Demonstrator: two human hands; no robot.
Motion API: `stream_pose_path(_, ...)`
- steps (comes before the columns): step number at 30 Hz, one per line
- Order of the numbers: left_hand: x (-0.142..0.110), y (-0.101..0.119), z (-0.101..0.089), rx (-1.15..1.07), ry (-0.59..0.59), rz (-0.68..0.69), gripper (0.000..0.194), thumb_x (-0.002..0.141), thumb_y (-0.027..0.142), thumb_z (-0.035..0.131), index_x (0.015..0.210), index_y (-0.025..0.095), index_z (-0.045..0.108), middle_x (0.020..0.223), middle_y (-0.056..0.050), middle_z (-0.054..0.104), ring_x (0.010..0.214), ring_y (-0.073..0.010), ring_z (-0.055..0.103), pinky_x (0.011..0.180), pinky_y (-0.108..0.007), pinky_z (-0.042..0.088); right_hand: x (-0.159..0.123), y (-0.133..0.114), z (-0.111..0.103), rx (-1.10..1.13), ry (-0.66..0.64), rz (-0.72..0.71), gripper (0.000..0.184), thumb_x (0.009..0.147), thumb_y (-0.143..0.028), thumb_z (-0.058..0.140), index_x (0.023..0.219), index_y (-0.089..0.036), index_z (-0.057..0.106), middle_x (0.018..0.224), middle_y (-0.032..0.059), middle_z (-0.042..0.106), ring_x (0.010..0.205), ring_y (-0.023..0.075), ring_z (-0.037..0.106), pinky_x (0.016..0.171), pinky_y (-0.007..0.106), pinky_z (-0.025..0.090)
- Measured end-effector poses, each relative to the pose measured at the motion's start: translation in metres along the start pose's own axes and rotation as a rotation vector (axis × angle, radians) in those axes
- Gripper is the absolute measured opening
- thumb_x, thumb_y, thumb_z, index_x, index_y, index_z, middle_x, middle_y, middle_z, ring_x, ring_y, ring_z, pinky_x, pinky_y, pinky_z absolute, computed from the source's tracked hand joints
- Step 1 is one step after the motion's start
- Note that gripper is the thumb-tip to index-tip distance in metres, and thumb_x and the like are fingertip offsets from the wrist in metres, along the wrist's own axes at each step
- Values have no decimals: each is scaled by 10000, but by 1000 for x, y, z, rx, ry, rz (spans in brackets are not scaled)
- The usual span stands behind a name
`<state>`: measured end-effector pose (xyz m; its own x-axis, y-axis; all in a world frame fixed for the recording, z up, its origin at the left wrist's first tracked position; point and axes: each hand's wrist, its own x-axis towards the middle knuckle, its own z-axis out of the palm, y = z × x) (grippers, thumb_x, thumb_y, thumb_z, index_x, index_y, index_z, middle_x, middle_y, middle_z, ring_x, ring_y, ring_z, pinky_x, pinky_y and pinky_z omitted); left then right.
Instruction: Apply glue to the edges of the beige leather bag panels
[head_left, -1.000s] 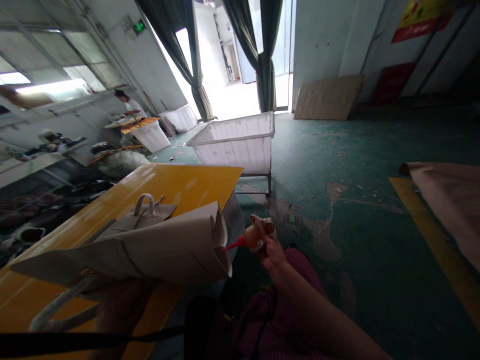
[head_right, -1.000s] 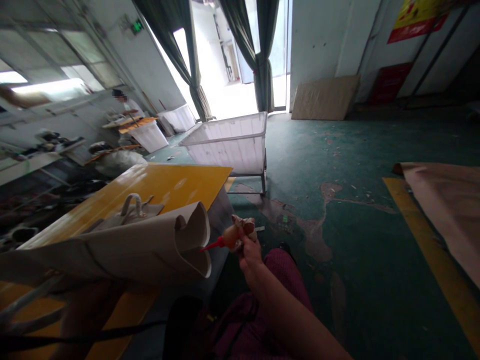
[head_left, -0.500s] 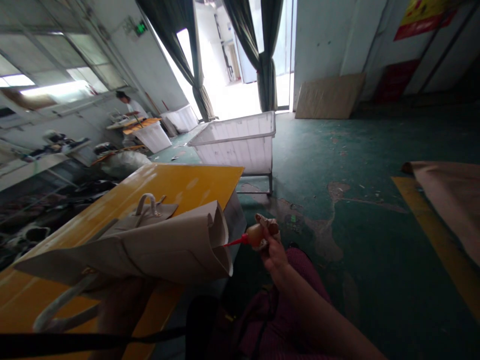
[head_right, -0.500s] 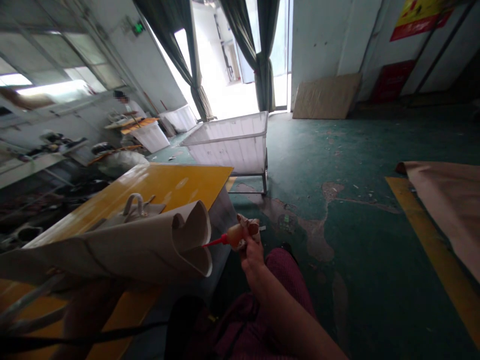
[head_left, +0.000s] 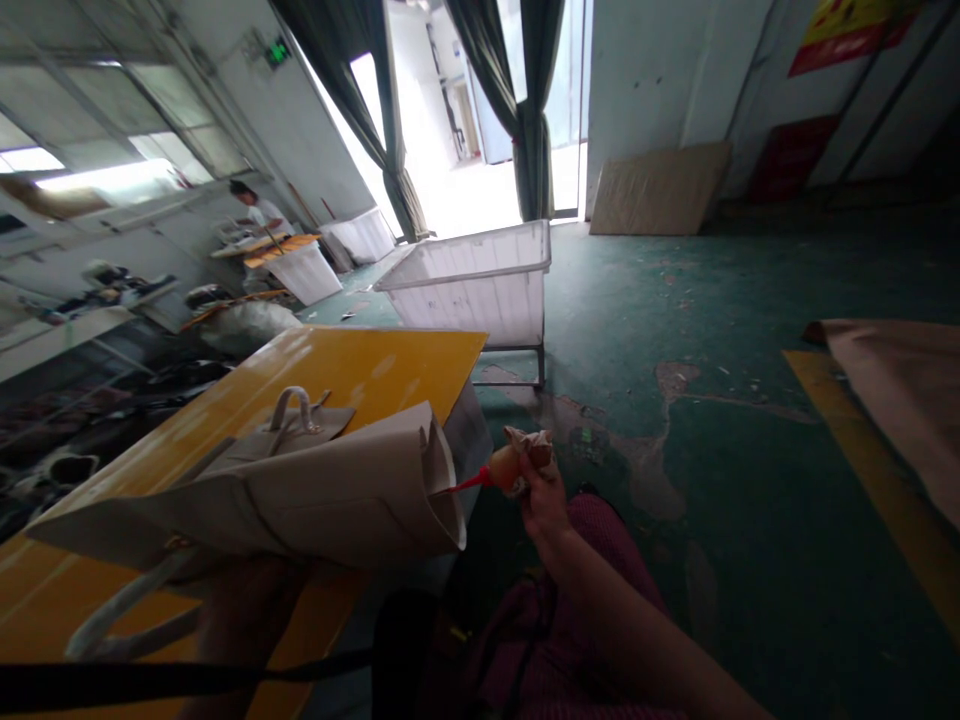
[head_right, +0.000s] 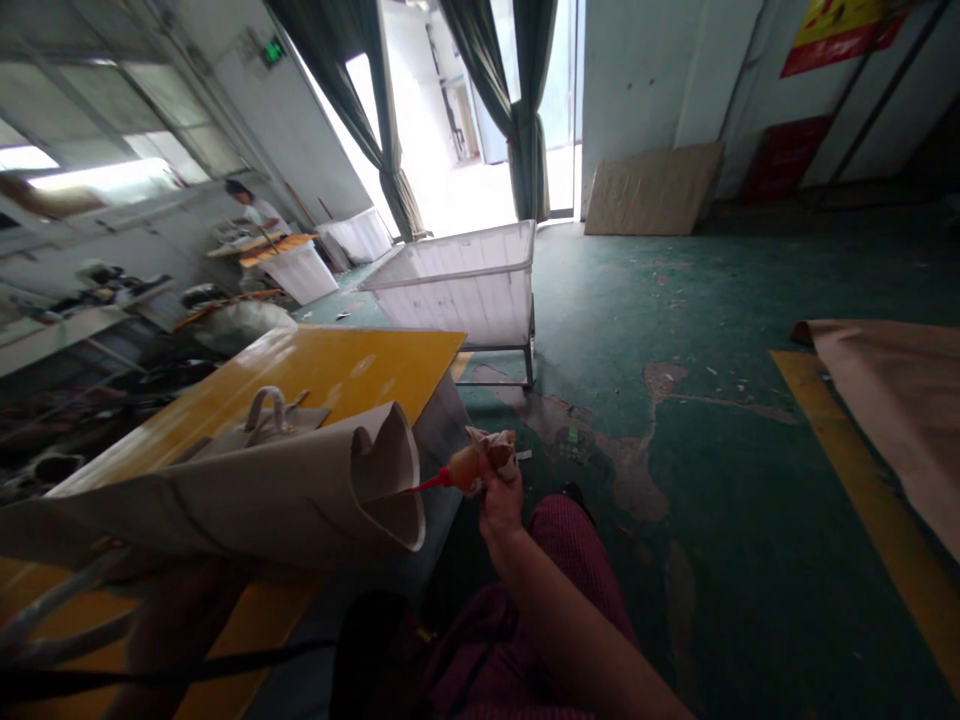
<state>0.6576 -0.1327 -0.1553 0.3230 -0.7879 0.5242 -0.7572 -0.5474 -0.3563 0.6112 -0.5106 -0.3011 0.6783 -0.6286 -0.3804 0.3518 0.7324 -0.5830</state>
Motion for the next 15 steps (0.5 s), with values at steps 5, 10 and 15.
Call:
stream_pose_path(5, 9, 7, -3, 89, 32, 72, 342, 1033, 257, 530, 717, 200, 649, 625, -24, 641, 526, -162, 646, 502, -247, 511, -1, -9, 1, 26, 34, -29, 684, 480, -392, 961, 1066, -186, 674, 1027, 23, 730, 892, 175, 670, 806, 302, 553)
stream_pose_path(10, 11, 12, -7, 61, 21, 38, 338, 1031, 270, 541, 720, 199, 653, 648, -27, 654, 544, -161, 654, 543, -249, 529, 1, -14, -6, 29, -4, -4, 671, 501, -420, 963, 1071, -194, 690, 1075, 35, 727, 932, 195, 674, 757, 297, 560)
stream_pose_path(15, 11, 12, -7, 30, -40, -6, 331, 1012, 282, 576, 696, 212, 643, 628, -3, 644, 536, -148, 651, 511, -234, 498, 2, -24, -7, 107, -98, 31, 650, 548, -371, 968, 1128, -235, 708, 1165, 30, 730, 1012, 200, 682, 837, 316, 577)
